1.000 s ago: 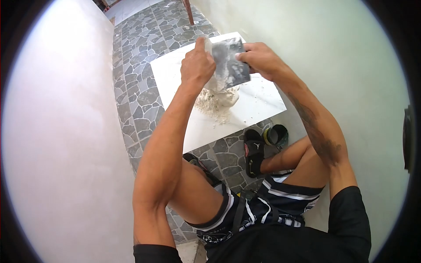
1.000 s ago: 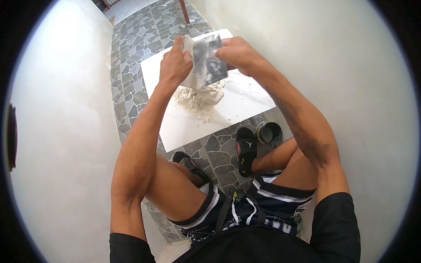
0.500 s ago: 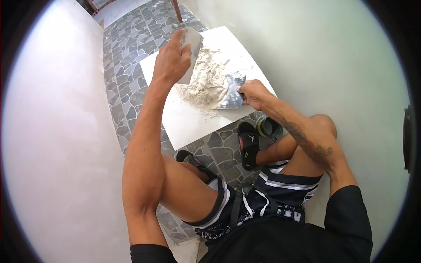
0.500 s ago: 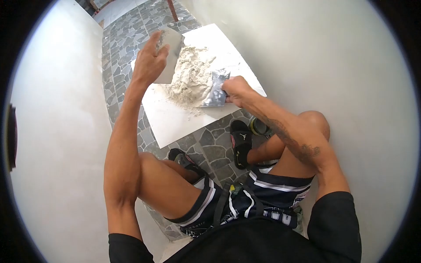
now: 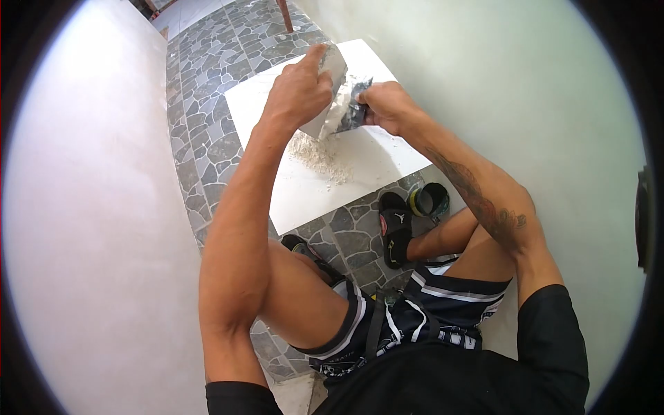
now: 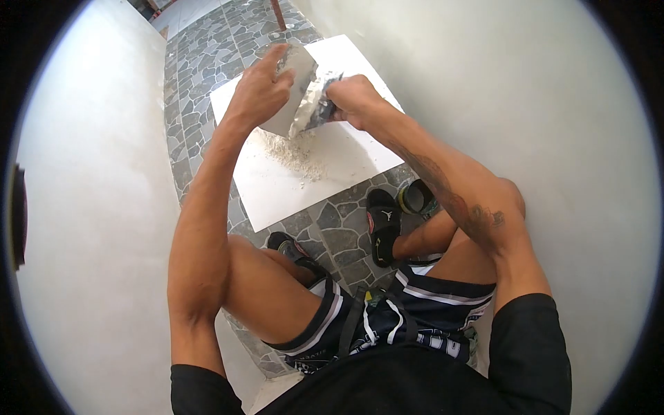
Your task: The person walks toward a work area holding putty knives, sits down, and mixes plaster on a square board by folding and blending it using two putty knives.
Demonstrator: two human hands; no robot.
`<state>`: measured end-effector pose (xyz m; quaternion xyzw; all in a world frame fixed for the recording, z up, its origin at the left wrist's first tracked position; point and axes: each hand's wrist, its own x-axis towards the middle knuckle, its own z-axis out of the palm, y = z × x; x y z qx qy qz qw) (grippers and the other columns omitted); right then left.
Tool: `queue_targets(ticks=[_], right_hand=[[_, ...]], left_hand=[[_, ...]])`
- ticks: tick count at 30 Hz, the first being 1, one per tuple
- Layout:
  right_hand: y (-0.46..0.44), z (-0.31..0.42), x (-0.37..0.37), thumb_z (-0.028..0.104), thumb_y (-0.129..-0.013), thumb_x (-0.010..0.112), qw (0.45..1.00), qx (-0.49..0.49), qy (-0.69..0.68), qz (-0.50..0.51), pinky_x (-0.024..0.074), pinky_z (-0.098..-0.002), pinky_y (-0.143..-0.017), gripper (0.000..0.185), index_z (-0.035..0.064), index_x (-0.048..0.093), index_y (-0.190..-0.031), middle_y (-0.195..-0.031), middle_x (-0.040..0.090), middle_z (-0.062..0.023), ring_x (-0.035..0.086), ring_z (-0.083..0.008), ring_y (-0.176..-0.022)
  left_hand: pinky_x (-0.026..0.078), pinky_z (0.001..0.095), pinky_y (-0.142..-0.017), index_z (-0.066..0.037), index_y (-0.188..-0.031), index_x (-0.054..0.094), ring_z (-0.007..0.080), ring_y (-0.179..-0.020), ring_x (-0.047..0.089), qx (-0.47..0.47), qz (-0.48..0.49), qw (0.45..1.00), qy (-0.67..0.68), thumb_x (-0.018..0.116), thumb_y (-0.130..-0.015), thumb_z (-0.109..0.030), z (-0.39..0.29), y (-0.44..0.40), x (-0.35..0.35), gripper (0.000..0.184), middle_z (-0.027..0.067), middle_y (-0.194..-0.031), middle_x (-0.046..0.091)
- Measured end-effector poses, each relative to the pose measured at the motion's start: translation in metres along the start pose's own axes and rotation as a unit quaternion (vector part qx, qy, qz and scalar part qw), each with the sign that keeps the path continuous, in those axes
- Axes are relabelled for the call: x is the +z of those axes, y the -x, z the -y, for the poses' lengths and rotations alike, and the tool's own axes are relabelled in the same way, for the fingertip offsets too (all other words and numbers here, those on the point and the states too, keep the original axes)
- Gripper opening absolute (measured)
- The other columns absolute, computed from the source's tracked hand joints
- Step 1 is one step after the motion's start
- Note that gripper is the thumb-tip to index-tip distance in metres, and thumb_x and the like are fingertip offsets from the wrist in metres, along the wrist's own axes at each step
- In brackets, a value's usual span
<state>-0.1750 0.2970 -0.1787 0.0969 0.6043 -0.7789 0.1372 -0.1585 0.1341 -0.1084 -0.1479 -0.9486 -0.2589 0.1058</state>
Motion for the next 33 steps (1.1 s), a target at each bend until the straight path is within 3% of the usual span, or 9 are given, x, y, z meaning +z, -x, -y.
queue_targets(ticks=[2,3,7,11,14,21,24,28,33], right_hand=[[-0.002,0.014,0.009,-0.001,-0.089,0.055,0.999,-0.011,0.045,0.007,0.0601,-0.0463,-0.072,0.015,-0.0095,0.057,-0.101,-0.093,0.061,-0.0141,0.065,-0.0266,-0.079],[0.005,0.020,0.014,-0.004,-0.085,0.052,0.998,-0.051,0.030,0.034,0.0636,-0.0476,-0.070,0.024,-0.0175,0.055,-0.105,-0.101,0.062,-0.0224,0.068,-0.0330,-0.083],[0.001,0.032,0.014,-0.003,-0.083,0.054,0.987,-0.086,0.088,0.103,0.0630,-0.0476,-0.073,0.025,-0.0191,0.054,-0.103,-0.099,0.062,-0.0216,0.069,-0.0333,-0.082],[0.014,0.044,0.001,-0.006,-0.081,0.053,0.988,-0.100,0.085,0.078,0.0618,-0.0492,-0.078,0.025,-0.0162,0.055,-0.104,-0.099,0.062,-0.0206,0.069,-0.0326,-0.085],[0.006,0.046,-0.036,-0.001,-0.090,0.056,0.985,-0.048,0.159,0.042,0.0577,-0.0459,-0.080,0.017,-0.0094,0.057,-0.105,-0.099,0.059,-0.0142,0.064,-0.0258,-0.090],[-0.050,0.014,-0.110,-0.001,-0.092,0.054,0.973,0.090,0.193,-0.093,0.0592,-0.0484,-0.076,0.020,-0.0112,0.056,-0.109,-0.102,0.060,-0.0166,0.066,-0.0266,-0.091],[-0.063,0.006,-0.101,0.001,-0.093,0.055,0.973,0.082,0.209,-0.049,0.0587,-0.0491,-0.076,0.022,-0.0102,0.055,-0.112,-0.104,0.060,-0.0170,0.066,-0.0269,-0.089],[-0.069,-0.004,-0.069,0.002,-0.095,0.054,0.980,0.059,0.183,0.045,0.0588,-0.0496,-0.077,0.021,-0.0085,0.054,-0.113,-0.106,0.060,-0.0166,0.066,-0.0259,-0.090],[-0.063,0.001,-0.054,0.001,-0.094,0.054,0.986,0.025,0.155,0.063,0.0596,-0.0459,-0.076,0.016,-0.0080,0.056,-0.108,-0.106,0.059,-0.0152,0.065,-0.0245,-0.089]], left_hand=[[0.046,0.0467,-0.098,-0.006,-0.140,0.046,0.0452,-0.110,0.061,0.003,0.000,1.000,-0.011,0.055,-0.090,-0.021,-0.002,-0.001,0.004,0.052,0.0306,-0.115,0.064],[0.046,0.0473,-0.098,-0.007,-0.140,0.046,0.0458,-0.111,0.061,-0.002,0.002,1.000,-0.020,0.055,-0.090,-0.021,-0.002,-0.001,0.004,0.052,0.0305,-0.115,0.064],[0.045,0.0492,-0.098,-0.007,-0.139,0.045,0.0479,-0.111,0.059,-0.022,-0.002,0.999,-0.047,0.052,-0.091,-0.020,0.003,-0.006,0.004,0.051,0.0301,-0.115,0.064],[0.045,0.0501,-0.097,-0.009,-0.139,0.045,0.0485,-0.110,0.059,-0.057,-0.005,0.996,-0.068,0.052,-0.091,-0.020,0.018,-0.007,0.005,0.050,0.0305,-0.115,0.064],[0.046,0.0501,-0.097,-0.009,-0.140,0.045,0.0480,-0.109,0.060,-0.076,-0.020,0.995,-0.058,0.052,-0.091,-0.019,0.022,-0.004,0.002,0.050,0.0307,-0.114,0.064],[0.047,0.0513,-0.094,-0.010,-0.141,0.042,0.0478,-0.107,0.061,-0.099,-0.092,0.991,-0.005,0.050,-0.093,-0.019,0.026,-0.001,-0.013,0.050,0.0298,-0.114,0.065],[0.046,0.0511,-0.096,-0.007,-0.139,0.043,0.0477,-0.108,0.060,-0.058,-0.148,0.987,0.005,0.051,-0.092,-0.018,0.034,-0.004,-0.012,0.048,0.0300,-0.115,0.064],[0.045,0.0503,-0.097,-0.004,-0.137,0.043,0.0473,-0.109,0.060,-0.080,-0.134,0.987,0.043,0.051,-0.091,-0.017,0.023,-0.004,-0.012,0.049,0.0301,-0.116,0.063],[0.046,0.0505,-0.096,-0.003,-0.138,0.042,0.0485,-0.104,0.062,-0.073,-0.091,0.991,0.063,0.050,-0.092,-0.018,0.019,-0.008,0.004,0.049,0.0336,-0.111,0.064]])
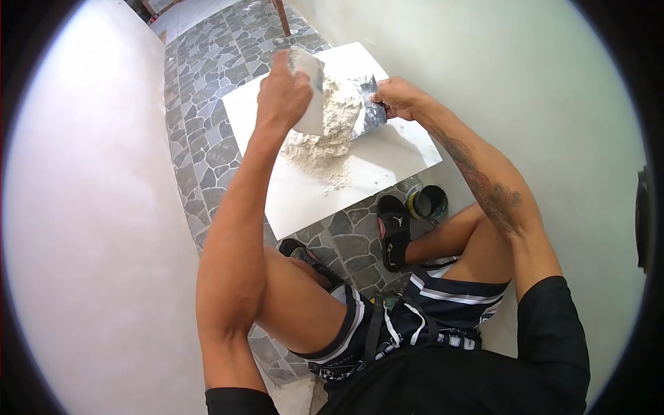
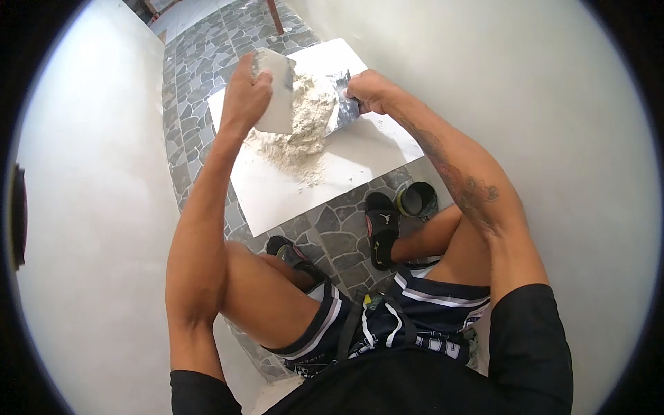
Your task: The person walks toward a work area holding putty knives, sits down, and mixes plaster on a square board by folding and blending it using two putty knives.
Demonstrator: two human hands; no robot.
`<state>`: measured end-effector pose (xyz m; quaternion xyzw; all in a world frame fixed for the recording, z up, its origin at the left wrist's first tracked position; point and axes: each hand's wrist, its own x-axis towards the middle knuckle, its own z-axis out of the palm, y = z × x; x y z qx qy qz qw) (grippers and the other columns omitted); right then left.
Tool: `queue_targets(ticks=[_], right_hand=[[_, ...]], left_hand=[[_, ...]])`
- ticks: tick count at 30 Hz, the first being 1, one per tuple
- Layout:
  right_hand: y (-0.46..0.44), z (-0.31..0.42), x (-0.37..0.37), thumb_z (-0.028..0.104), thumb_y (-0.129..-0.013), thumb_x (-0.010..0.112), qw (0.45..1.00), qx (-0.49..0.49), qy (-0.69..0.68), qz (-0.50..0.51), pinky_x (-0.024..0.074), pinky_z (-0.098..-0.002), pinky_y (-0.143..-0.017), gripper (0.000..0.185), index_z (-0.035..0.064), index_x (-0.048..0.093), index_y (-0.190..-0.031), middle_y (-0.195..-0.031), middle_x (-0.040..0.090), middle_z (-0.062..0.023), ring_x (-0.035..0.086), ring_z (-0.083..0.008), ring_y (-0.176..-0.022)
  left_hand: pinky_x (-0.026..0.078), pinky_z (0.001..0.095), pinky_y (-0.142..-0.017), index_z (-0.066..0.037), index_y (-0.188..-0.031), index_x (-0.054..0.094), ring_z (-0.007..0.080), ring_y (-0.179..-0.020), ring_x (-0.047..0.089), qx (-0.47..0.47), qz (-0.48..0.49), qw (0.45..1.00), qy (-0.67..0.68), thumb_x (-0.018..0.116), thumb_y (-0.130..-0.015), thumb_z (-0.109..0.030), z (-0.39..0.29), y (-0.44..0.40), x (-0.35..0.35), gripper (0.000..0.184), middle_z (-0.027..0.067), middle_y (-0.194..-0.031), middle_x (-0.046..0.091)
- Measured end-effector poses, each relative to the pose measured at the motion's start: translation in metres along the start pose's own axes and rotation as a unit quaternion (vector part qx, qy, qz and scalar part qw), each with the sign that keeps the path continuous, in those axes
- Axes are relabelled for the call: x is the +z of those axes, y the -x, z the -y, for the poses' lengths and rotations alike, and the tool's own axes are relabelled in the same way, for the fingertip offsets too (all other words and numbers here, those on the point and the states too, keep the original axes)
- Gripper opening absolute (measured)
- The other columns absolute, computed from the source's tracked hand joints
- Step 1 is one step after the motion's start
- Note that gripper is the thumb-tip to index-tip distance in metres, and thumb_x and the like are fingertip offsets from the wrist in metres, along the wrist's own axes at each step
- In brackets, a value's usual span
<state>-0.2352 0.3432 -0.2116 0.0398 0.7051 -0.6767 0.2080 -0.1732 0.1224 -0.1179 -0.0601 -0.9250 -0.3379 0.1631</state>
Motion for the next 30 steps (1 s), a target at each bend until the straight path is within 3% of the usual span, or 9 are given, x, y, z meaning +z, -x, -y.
queue_targets(ticks=[6,9,16,19,21,25,30], right_hand=[[0.036,0.041,0.023,0.002,-0.091,0.056,0.998,-0.043,0.051,0.009,0.0567,-0.0376,-0.065,0.008,-0.0044,0.061,-0.094,-0.090,0.059,-0.0102,0.060,-0.0179,-0.078],[0.043,0.051,0.035,0.001,-0.090,0.056,0.998,-0.058,0.010,0.016,0.0566,-0.0374,-0.065,0.007,-0.0037,0.061,-0.092,-0.088,0.059,-0.0093,0.060,-0.0179,-0.078],[0.073,0.058,0.031,0.003,-0.092,0.054,0.993,-0.111,-0.010,0.041,0.0567,-0.0362,-0.076,0.020,-0.0079,0.059,-0.108,-0.098,0.061,-0.0117,0.062,-0.0196,-0.087],[0.082,0.042,0.012,-0.004,-0.086,0.056,0.995,-0.084,-0.043,0.003,0.0596,-0.0483,-0.081,0.019,-0.0129,0.057,-0.102,-0.100,0.060,-0.0176,0.066,-0.0293,-0.091],[0.085,0.009,-0.004,0.005,-0.096,0.050,1.000,-0.026,-0.003,-0.003,0.0583,-0.0393,-0.080,0.025,-0.0093,0.053,-0.116,-0.101,0.061,-0.0133,0.065,-0.0216,-0.091],[0.105,-0.064,-0.002,0.000,-0.089,0.054,0.995,0.065,-0.035,-0.064,0.0589,-0.0434,-0.070,0.014,-0.0028,0.057,-0.103,-0.095,0.062,-0.0118,0.066,-0.0245,-0.082],[0.105,-0.097,0.047,0.000,-0.090,0.053,0.986,0.070,-0.132,-0.071,0.0580,-0.0443,-0.073,0.014,-0.0027,0.057,-0.103,-0.097,0.062,-0.0123,0.066,-0.0248,-0.087]], left_hand=[[0.047,0.0525,-0.094,-0.003,-0.138,0.042,0.0517,-0.102,0.062,0.020,0.031,0.999,-0.004,0.049,-0.092,-0.018,-0.016,0.010,0.025,0.049,0.0351,-0.106,0.064],[0.045,0.0501,-0.097,-0.002,-0.139,0.040,0.0481,-0.107,0.062,-0.008,0.046,0.998,-0.030,0.050,-0.093,-0.019,-0.021,0.012,0.029,0.051,0.0321,-0.113,0.064],[0.046,0.0513,-0.095,-0.009,-0.141,0.041,0.0491,-0.105,0.061,-0.009,0.032,0.993,-0.117,0.049,-0.093,-0.019,-0.006,0.006,0.016,0.050,0.0320,-0.112,0.064],[0.048,0.0526,-0.092,-0.011,-0.141,0.042,0.0497,-0.101,0.062,0.010,0.008,0.993,-0.117,0.047,-0.093,-0.019,0.012,0.003,0.007,0.049,0.0312,-0.108,0.065],[0.048,0.0522,-0.093,-0.011,-0.141,0.043,0.0500,-0.102,0.062,0.040,-0.003,0.995,-0.095,0.048,-0.093,-0.019,0.014,0.004,-0.005,0.049,0.0320,-0.108,0.065],[0.048,0.0511,-0.093,-0.010,-0.139,0.046,0.0475,-0.103,0.063,0.083,0.000,0.995,-0.048,0.052,-0.094,-0.021,0.014,0.005,-0.021,0.047,0.0301,-0.108,0.066],[0.047,0.0451,-0.097,-0.010,-0.138,0.049,0.0408,-0.116,0.061,0.126,0.042,0.990,-0.037,0.056,-0.096,-0.024,0.008,0.007,-0.032,0.045,0.0249,-0.124,0.063]])
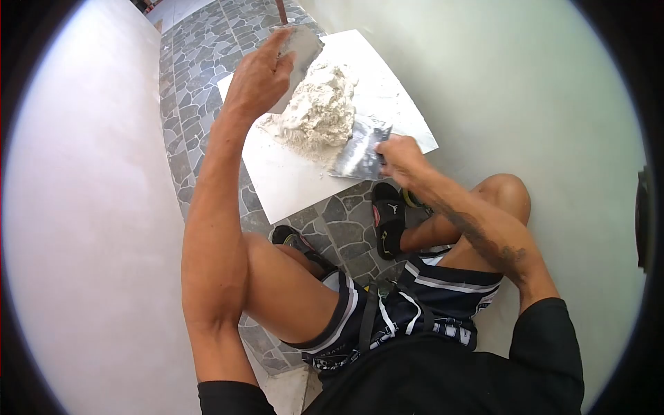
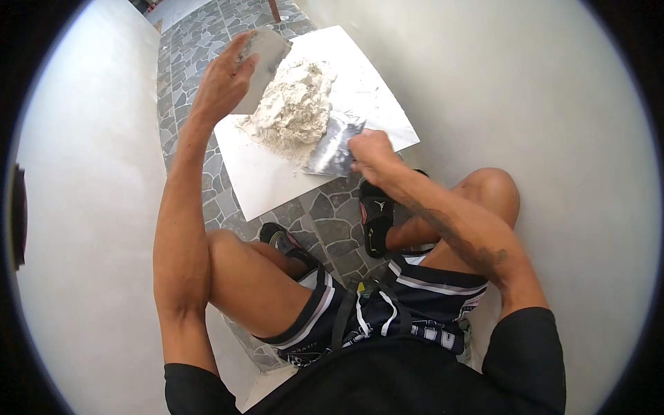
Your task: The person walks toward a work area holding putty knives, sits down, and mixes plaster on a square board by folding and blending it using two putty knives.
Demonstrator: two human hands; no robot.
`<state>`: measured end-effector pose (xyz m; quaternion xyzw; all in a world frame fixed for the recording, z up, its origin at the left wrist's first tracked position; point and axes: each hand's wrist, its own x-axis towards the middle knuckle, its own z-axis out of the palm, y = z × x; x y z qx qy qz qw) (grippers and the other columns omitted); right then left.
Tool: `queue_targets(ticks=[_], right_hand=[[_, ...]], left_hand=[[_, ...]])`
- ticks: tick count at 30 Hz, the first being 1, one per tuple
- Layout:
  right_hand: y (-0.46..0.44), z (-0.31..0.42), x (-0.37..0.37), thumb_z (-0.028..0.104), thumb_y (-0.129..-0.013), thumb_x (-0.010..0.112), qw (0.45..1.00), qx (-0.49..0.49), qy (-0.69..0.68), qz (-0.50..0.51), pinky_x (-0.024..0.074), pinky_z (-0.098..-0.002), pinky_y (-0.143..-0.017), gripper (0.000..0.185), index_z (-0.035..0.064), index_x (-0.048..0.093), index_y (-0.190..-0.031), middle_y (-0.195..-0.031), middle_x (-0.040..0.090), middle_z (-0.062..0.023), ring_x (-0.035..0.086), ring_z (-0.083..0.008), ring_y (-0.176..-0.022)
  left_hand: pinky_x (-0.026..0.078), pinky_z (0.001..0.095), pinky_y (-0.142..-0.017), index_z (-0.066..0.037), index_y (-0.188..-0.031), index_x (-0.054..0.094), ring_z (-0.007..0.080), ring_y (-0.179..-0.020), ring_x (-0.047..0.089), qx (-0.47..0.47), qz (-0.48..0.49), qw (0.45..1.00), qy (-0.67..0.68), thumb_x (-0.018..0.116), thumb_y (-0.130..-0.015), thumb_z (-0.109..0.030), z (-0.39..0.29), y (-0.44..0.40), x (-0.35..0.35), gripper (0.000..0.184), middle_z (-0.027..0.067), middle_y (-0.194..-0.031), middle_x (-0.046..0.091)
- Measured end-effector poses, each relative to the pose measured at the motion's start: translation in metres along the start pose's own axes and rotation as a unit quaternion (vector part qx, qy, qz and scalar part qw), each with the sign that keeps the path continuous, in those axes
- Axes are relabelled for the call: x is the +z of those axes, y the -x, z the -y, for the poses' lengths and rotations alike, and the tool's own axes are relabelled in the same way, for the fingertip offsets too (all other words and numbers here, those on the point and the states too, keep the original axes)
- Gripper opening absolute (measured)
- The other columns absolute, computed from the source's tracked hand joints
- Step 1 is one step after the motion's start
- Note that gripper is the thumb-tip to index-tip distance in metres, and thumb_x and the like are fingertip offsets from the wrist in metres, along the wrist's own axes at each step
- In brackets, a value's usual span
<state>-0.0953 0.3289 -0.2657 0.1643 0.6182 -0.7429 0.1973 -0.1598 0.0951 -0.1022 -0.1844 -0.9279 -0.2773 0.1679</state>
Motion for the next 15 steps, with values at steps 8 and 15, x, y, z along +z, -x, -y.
queue_targets(ticks=[8,15], right_hand=[[0.002,0.035,0.058,-0.003,-0.093,0.049,0.985,-0.065,-0.158,0.018,0.0573,-0.0455,-0.080,0.015,-0.0065,0.053,-0.107,-0.104,0.059,-0.0142,0.065,-0.0273,-0.091],[-0.008,0.088,0.063,-0.001,-0.093,0.050,0.988,-0.108,-0.105,0.039,0.0595,-0.0449,-0.077,0.016,-0.0109,0.054,-0.105,-0.103,0.060,-0.0165,0.065,-0.0294,-0.088]], left_hand=[[0.048,0.0464,-0.092,-0.011,-0.137,0.050,0.0395,-0.104,0.065,0.026,0.081,0.996,-0.028,0.055,-0.096,-0.020,-0.011,0.007,-0.001,0.042,0.0234,-0.113,0.067],[0.048,0.0467,-0.089,-0.011,-0.136,0.051,0.0411,-0.101,0.065,0.039,0.107,0.993,-0.031,0.055,-0.094,-0.018,-0.016,0.003,0.014,0.042,0.0243,-0.108,0.068]])
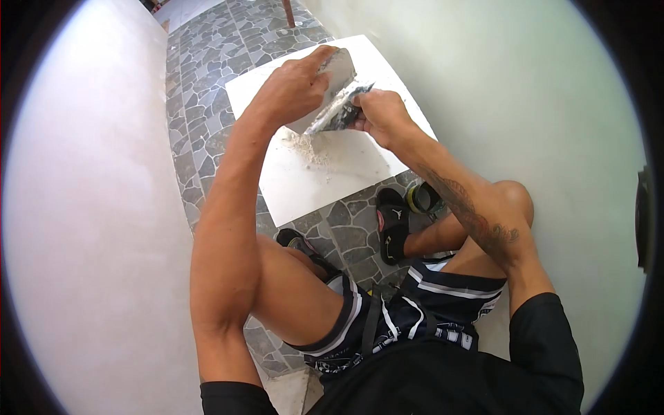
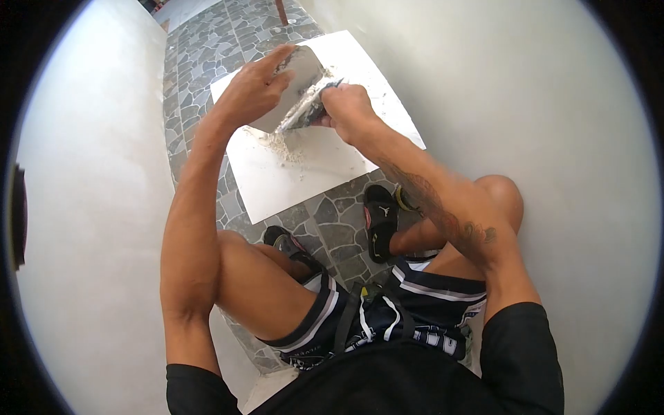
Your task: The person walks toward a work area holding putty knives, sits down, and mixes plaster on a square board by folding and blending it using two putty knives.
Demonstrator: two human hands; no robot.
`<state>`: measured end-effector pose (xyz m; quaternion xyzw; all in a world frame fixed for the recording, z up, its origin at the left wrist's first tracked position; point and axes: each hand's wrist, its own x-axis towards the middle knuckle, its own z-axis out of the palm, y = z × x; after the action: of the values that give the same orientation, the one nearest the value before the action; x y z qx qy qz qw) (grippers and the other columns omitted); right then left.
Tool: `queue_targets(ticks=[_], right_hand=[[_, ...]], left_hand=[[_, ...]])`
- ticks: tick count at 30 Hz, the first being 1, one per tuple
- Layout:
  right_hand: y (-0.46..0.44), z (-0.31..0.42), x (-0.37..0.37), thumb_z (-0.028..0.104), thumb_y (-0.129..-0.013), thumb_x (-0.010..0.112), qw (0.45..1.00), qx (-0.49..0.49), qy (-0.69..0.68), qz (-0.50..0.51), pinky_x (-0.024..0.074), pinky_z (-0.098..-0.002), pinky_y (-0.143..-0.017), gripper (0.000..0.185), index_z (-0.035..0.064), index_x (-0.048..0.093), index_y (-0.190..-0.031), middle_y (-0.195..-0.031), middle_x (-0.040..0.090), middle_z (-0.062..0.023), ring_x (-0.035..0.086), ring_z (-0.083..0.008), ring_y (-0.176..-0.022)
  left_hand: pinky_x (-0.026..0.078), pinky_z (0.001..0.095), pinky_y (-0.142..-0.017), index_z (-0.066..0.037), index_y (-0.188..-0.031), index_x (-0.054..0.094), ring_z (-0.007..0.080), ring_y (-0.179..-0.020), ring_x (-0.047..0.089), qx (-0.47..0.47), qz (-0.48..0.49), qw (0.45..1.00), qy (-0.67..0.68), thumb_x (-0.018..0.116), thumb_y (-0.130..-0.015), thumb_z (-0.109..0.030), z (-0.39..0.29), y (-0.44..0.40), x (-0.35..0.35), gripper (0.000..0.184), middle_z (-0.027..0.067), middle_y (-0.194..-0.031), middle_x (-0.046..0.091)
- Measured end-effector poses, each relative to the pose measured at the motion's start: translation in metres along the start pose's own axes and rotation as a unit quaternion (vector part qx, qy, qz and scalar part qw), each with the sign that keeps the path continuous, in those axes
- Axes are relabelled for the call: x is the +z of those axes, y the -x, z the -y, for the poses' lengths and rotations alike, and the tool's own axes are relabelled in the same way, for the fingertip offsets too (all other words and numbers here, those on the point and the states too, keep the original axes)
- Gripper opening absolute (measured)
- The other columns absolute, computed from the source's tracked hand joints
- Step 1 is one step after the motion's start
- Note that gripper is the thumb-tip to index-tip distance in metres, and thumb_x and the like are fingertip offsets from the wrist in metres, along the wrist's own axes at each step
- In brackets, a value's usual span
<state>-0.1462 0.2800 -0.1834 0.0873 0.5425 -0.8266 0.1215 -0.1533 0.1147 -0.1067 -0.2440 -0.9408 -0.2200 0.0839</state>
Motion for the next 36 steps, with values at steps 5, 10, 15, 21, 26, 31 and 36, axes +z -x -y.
queue_targets(ticks=[5,10,15,21,26,31,36], right_hand=[[0.001,0.022,0.004,0.001,-0.093,0.053,0.997,-0.041,0.050,0.046,0.0593,-0.0422,-0.077,0.015,-0.0086,0.056,-0.104,-0.105,0.061,-0.0167,0.066,-0.0274,-0.089],[0.006,0.049,-0.022,0.002,-0.093,0.054,0.991,-0.052,0.115,0.038,0.0587,-0.0399,-0.079,0.016,-0.0068,0.057,-0.107,-0.102,0.062,-0.0156,0.067,-0.0253,-0.085],[-0.031,0.055,-0.100,0.001,-0.092,0.054,0.963,0.025,0.261,-0.059,0.0585,-0.0448,-0.078,0.020,-0.0085,0.057,-0.110,-0.103,0.063,-0.0152,0.067,-0.0250,-0.085],[-0.067,0.024,-0.111,0.002,-0.091,0.057,0.954,0.057,0.287,-0.061,0.0576,-0.0464,-0.078,0.018,-0.0078,0.060,-0.106,-0.102,0.063,-0.0137,0.065,-0.0243,-0.087],[-0.064,0.009,-0.074,0.003,-0.092,0.057,0.976,0.050,0.211,0.000,0.0570,-0.0450,-0.079,0.015,-0.0061,0.060,-0.104,-0.101,0.063,-0.0118,0.065,-0.0238,-0.088],[-0.055,0.017,-0.057,0.003,-0.093,0.055,0.978,0.024,0.206,0.020,0.0562,-0.0442,-0.080,0.015,-0.0056,0.061,-0.103,-0.099,0.063,-0.0112,0.064,-0.0232,-0.089],[-0.049,0.032,-0.034,0.002,-0.093,0.054,0.975,-0.006,0.212,0.067,0.0556,-0.0434,-0.081,0.015,-0.0059,0.061,-0.104,-0.096,0.062,-0.0103,0.063,-0.0219,-0.087]], left_hand=[[0.048,0.0500,-0.089,-0.008,-0.136,0.049,0.0440,-0.100,0.064,-0.008,-0.023,0.999,-0.041,0.052,-0.094,-0.018,-0.001,-0.006,0.007,0.043,0.0269,-0.106,0.067],[0.048,0.0515,-0.090,-0.010,-0.137,0.045,0.0466,-0.098,0.064,-0.090,-0.010,0.993,-0.079,0.050,-0.093,-0.019,0.017,-0.008,0.019,0.045,0.0293,-0.103,0.067],[0.047,0.0523,-0.092,-0.010,-0.138,0.044,0.0491,-0.101,0.063,-0.120,-0.085,0.988,-0.043,0.050,-0.093,-0.019,0.024,-0.005,0.009,0.046,0.0303,-0.105,0.066],[0.046,0.0501,-0.094,-0.009,-0.139,0.045,0.0464,-0.107,0.062,-0.161,-0.154,0.975,0.009,0.052,-0.093,-0.020,0.018,-0.003,0.001,0.048,0.0304,-0.113,0.065],[0.046,0.0482,-0.095,-0.006,-0.141,0.044,0.0447,-0.107,0.063,-0.159,-0.144,0.975,0.053,0.052,-0.092,-0.020,0.013,-0.006,0.005,0.051,0.0300,-0.115,0.064],[0.047,0.0463,-0.096,-0.006,-0.136,0.046,0.0464,-0.107,0.062,-0.144,-0.151,0.975,0.075,0.052,-0.091,-0.020,0.001,-0.009,0.022,0.048,0.0312,-0.115,0.064],[0.046,0.0504,-0.094,-0.004,-0.138,0.042,0.0500,-0.105,0.061,-0.147,-0.102,0.983,0.048,0.051,-0.092,-0.019,-0.018,-0.015,0.035,0.049,0.0317,-0.110,0.065]])
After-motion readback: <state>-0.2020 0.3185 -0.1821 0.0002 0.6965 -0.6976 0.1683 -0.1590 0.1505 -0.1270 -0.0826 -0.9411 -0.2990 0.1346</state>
